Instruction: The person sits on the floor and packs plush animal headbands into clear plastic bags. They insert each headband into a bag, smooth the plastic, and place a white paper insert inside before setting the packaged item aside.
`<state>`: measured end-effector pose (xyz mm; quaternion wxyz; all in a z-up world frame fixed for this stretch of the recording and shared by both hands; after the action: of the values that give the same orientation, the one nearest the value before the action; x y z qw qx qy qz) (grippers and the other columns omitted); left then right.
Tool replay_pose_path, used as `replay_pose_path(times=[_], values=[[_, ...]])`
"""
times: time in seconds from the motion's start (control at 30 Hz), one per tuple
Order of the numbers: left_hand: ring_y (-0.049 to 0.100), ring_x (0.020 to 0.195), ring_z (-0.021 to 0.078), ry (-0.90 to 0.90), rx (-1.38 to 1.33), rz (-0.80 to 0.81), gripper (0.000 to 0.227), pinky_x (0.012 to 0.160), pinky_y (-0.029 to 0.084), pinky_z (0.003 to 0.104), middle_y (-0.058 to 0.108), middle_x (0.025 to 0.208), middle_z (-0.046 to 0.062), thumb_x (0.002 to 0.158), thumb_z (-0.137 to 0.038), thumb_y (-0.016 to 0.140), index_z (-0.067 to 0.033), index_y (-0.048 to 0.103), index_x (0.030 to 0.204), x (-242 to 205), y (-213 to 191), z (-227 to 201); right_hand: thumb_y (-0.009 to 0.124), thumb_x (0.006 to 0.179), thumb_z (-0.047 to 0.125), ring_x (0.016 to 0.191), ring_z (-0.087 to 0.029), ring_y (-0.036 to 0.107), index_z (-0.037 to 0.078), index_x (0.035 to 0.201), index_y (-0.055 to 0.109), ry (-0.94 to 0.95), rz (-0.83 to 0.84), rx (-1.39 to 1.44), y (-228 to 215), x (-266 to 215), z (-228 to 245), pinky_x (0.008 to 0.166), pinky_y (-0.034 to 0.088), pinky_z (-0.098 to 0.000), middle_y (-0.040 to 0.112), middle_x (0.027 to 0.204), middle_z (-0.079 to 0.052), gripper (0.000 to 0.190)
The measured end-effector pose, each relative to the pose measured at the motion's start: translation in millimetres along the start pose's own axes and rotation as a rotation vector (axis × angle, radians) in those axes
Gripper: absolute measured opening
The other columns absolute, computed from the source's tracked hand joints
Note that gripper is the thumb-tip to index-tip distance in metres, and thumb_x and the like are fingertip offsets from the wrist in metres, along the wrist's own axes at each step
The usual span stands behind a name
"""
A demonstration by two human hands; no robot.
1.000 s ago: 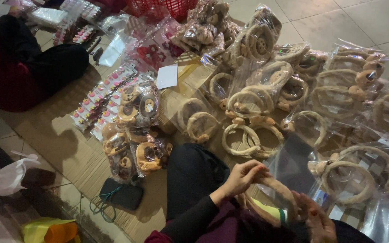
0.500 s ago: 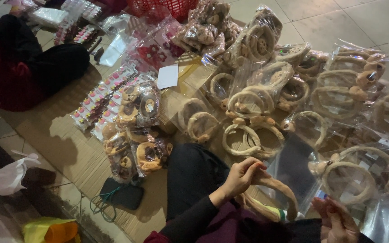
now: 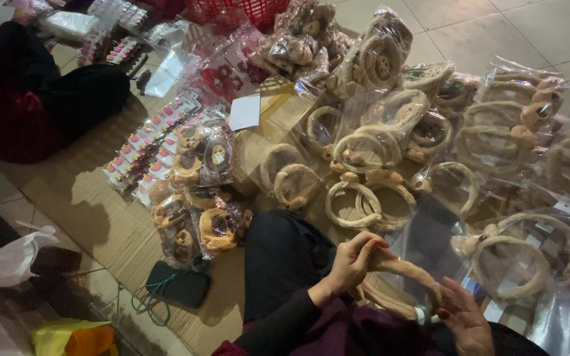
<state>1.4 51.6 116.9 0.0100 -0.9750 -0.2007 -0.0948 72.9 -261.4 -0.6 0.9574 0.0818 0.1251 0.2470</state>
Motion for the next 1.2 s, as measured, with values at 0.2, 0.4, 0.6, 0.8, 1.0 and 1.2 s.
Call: replay_pose_path(times=[0.2, 0.4, 0.6, 0.8, 1.0, 1.2], values=[[0.069, 0.094, 0.0118, -0.007, -0.049, -0.018, 0.026, 0.090, 0.053, 0.025, 0.072, 0.100, 0.001, 0.112, -0.019, 0.046, -0.0091, 0.068, 0.104, -1, 1, 1, 0.058, 0.086, -0.021, 0.118, -0.033, 0.066, -0.009, 0.137, 0.061, 0.010, -0.236, -0.075, 28, -11, 24, 0.099, 0.052, -0.0420, 0.069, 0.127, -0.027, 0.053], [0.070, 0.091, 0.0113, -0.021, -0.040, -0.050, 0.027, 0.087, 0.055, 0.025, 0.074, 0.097, 0.001, 0.112, -0.026, 0.047, -0.0113, 0.069, 0.103, -2, 2, 2, 0.063, 0.090, -0.014, 0.109, -0.032, 0.069, -0.007, 0.128, 0.065, 0.001, -0.285, -0.236, 34, -10, 29, 0.097, 0.055, -0.0392, 0.071, 0.125, -0.024, 0.039], [0.073, 0.092, 0.0127, -0.042, -0.118, -0.028, 0.027, 0.091, 0.056, 0.025, 0.077, 0.091, 0.006, 0.113, -0.025, 0.045, -0.0097, 0.066, 0.105, -2, 4, -3, 0.059, 0.090, -0.017, 0.120, -0.034, 0.066, -0.008, 0.130, 0.064, -0.004, -0.285, -0.261, 41, -13, 38, 0.103, 0.053, -0.0406, 0.067, 0.132, -0.025, 0.041], [0.070, 0.090, 0.0124, -0.057, -0.091, -0.061, 0.026, 0.089, 0.055, 0.026, 0.075, 0.092, 0.003, 0.111, -0.022, 0.046, -0.0108, 0.067, 0.102, 0, 1, -7, 0.065, 0.091, -0.010, 0.107, -0.032, 0.069, -0.007, 0.125, 0.068, 0.061, -0.314, -0.266, 48, -10, 43, 0.094, 0.057, -0.0404, 0.071, 0.122, -0.023, 0.034], [0.074, 0.089, 0.0138, -0.107, -0.179, -0.053, 0.027, 0.091, 0.054, 0.025, 0.078, 0.089, 0.009, 0.113, -0.027, 0.044, -0.0107, 0.064, 0.104, 1, 3, -4, 0.069, 0.089, -0.006, 0.100, -0.024, 0.069, -0.005, 0.123, 0.069, -0.212, -0.209, -0.164, 27, -2, 9, 0.085, 0.058, -0.0310, 0.072, 0.116, -0.017, 0.035], [0.076, 0.088, 0.0169, -0.141, -0.233, -0.048, 0.027, 0.086, 0.058, 0.024, 0.077, 0.089, 0.012, 0.113, -0.025, 0.045, -0.0093, 0.064, 0.105, 0, 3, -3, 0.068, 0.088, -0.006, 0.095, -0.026, 0.068, -0.005, 0.120, 0.071, -0.122, -0.235, -0.172, 40, -5, 27, 0.080, 0.056, -0.0341, 0.073, 0.114, -0.019, 0.032]])
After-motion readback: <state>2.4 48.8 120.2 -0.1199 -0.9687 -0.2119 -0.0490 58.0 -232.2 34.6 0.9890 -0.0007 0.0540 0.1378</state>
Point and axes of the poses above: each hand's wrist, its own x-axis towards the middle knuckle, its own y-axis out of the palm, z = x × y, the point moved 2 cm from there along x, towards the middle knuckle
